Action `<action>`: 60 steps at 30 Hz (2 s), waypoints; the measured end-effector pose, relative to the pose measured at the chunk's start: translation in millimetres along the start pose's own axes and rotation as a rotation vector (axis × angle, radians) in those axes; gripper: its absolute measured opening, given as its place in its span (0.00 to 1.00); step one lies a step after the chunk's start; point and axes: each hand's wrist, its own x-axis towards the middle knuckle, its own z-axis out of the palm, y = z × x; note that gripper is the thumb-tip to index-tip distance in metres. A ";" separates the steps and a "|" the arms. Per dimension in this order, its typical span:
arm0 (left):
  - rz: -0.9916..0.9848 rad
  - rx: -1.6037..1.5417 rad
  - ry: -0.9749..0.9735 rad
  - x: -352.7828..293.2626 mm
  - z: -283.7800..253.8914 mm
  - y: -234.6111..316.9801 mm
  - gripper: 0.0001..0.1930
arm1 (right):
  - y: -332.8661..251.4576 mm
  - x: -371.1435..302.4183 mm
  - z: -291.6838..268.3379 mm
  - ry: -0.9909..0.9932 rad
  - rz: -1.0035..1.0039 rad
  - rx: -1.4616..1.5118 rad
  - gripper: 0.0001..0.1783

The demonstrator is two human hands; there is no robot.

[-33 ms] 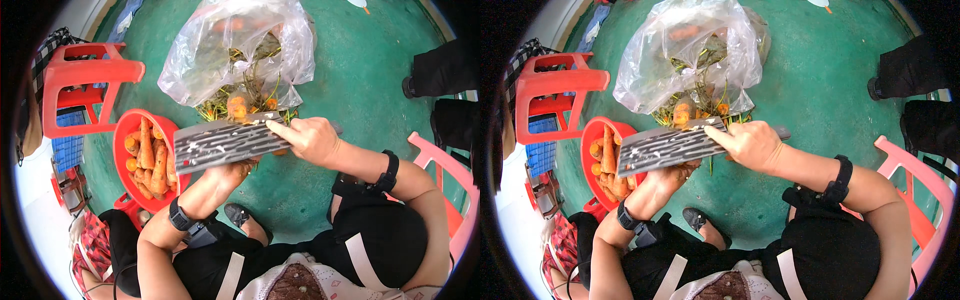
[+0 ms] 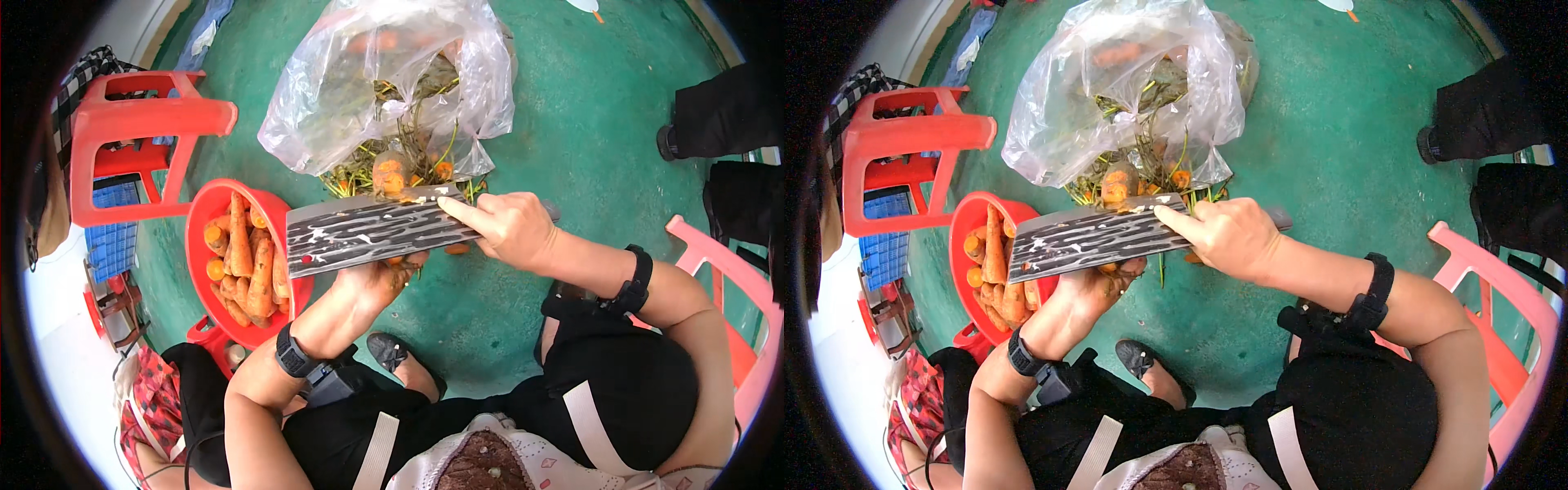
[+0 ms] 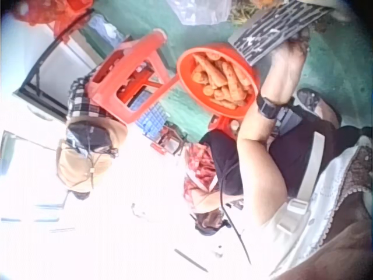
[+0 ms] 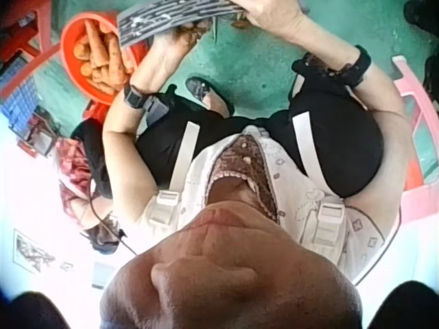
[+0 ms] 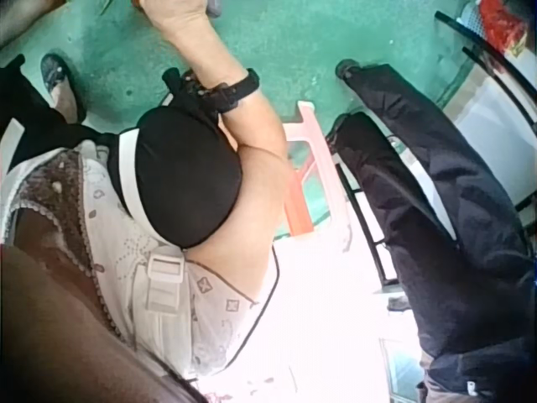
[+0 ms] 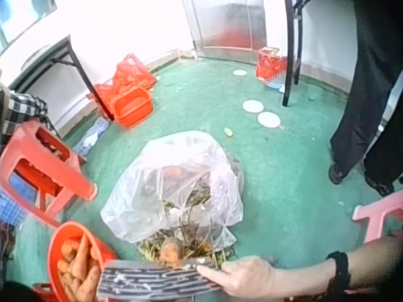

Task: Scraping and peeling carrots and turmeric using a metal scraper tool.

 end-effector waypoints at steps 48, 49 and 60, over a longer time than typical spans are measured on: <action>-0.060 0.301 0.032 -22.4 -10.9 -5.3 0.19 | 36.8 -10.1 16.5 -0.135 0.247 -0.087 0.22; -0.047 0.373 0.091 -23.5 -5.4 -4.8 0.19 | 39.1 -13.2 19.3 -0.118 0.284 -0.022 0.22; 0.045 0.442 -0.024 -13.3 -9.1 -14.3 0.13 | -8.5 7.6 5.3 -0.024 -0.015 0.069 0.25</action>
